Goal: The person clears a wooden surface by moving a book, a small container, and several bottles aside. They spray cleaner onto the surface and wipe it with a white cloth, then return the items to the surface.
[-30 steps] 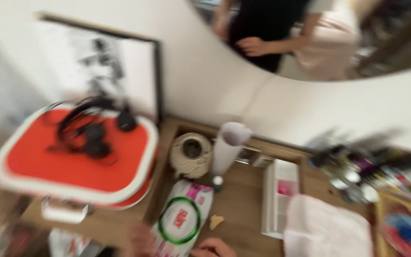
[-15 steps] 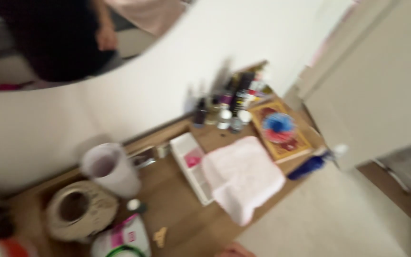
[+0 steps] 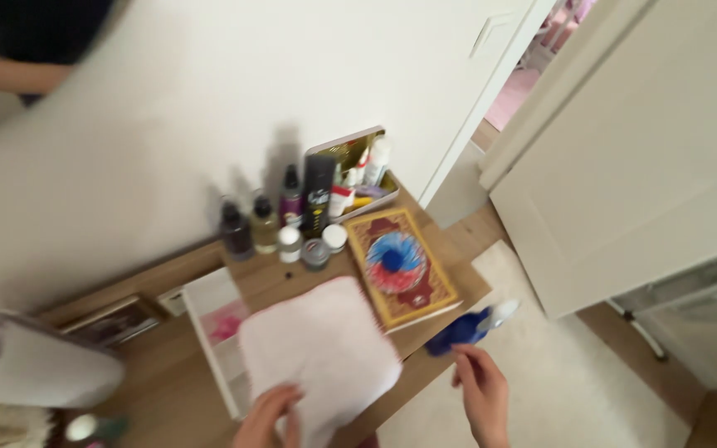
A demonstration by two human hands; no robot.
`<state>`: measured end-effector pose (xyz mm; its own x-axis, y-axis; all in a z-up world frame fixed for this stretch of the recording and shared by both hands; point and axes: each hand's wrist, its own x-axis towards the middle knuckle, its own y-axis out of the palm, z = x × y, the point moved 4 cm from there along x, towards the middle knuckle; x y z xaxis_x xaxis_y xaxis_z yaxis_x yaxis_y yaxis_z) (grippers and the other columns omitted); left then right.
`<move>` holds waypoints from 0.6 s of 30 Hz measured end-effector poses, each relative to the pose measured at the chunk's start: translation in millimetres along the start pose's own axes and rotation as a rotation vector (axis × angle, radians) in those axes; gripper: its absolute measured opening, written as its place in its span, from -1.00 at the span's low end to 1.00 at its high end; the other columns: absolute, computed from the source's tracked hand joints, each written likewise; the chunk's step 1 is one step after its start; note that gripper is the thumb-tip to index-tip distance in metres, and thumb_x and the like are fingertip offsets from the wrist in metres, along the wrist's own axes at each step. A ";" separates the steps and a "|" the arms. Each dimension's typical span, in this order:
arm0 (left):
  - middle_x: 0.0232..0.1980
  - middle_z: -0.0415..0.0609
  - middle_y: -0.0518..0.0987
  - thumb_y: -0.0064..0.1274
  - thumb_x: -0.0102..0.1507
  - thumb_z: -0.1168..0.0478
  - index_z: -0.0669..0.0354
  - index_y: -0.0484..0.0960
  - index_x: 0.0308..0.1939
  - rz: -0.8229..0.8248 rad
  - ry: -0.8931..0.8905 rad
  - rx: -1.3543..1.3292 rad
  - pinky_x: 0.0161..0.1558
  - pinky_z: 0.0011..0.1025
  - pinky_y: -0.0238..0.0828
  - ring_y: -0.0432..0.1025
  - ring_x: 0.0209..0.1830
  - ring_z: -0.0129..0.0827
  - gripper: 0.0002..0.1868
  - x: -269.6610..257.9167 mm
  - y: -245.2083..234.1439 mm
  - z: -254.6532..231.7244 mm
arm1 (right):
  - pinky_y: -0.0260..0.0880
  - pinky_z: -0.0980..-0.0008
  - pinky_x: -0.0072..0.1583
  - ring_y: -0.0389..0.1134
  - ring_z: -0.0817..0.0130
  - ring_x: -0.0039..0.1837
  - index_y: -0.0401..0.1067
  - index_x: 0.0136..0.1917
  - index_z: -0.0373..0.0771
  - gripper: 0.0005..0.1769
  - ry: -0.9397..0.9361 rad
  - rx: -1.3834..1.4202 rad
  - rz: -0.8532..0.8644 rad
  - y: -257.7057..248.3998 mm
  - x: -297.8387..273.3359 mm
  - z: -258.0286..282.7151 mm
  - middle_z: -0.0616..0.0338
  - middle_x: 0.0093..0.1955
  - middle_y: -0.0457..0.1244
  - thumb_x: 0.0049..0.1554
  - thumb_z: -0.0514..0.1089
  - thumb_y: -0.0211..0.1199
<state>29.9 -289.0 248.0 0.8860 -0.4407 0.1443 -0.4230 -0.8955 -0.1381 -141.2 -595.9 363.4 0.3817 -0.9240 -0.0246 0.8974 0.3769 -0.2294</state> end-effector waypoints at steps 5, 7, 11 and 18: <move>0.04 -0.17 0.61 0.14 0.09 0.25 0.10 0.60 0.07 0.073 -0.001 0.111 -0.10 -0.45 0.53 0.55 -0.05 -0.39 -0.56 140.9 110.5 -143.9 | 0.33 0.49 -0.24 0.28 0.44 -0.30 0.52 0.10 -0.36 -0.75 -0.121 -0.138 0.211 29.2 88.0 43.6 0.13 -0.23 0.32 0.17 -0.29 0.16; -0.02 -0.09 0.57 0.14 0.13 0.32 0.19 0.60 0.08 0.118 0.250 0.204 -0.09 -0.46 0.42 0.48 -0.14 -0.32 -0.60 183.6 148.1 -161.7 | 0.27 0.52 -0.30 0.23 0.46 -0.34 0.50 0.13 -0.38 -0.73 -0.161 -0.083 0.244 41.4 111.6 53.7 0.14 -0.32 0.29 0.18 -0.31 0.13; 0.08 -0.10 0.57 0.13 0.15 0.30 0.17 0.55 0.16 0.167 0.214 0.408 0.05 -0.40 0.45 0.50 -0.02 -0.28 -0.53 224.5 195.2 -144.9 | 0.48 0.51 -0.03 0.39 0.42 -0.05 0.42 0.22 -0.29 -0.63 -0.220 -0.011 0.305 53.6 129.4 32.7 0.13 -0.01 0.37 0.13 -0.37 0.15; 0.04 -0.03 0.51 0.20 0.10 0.26 0.18 0.50 0.05 0.171 0.141 0.463 0.03 -0.31 0.40 0.44 -0.01 -0.16 -0.56 234.4 212.1 -108.2 | -0.07 0.01 0.47 -0.11 -0.09 0.60 0.05 0.45 -0.34 -0.33 -0.401 -0.350 0.294 59.9 123.8 -1.6 -0.23 0.59 -0.14 0.12 -0.14 0.11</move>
<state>127.3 -588.9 358.6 0.7633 -0.6115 0.2083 -0.4030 -0.7027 -0.5864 -40.5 -687.8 345.0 0.7172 -0.6620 0.2177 0.6416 0.5054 -0.5770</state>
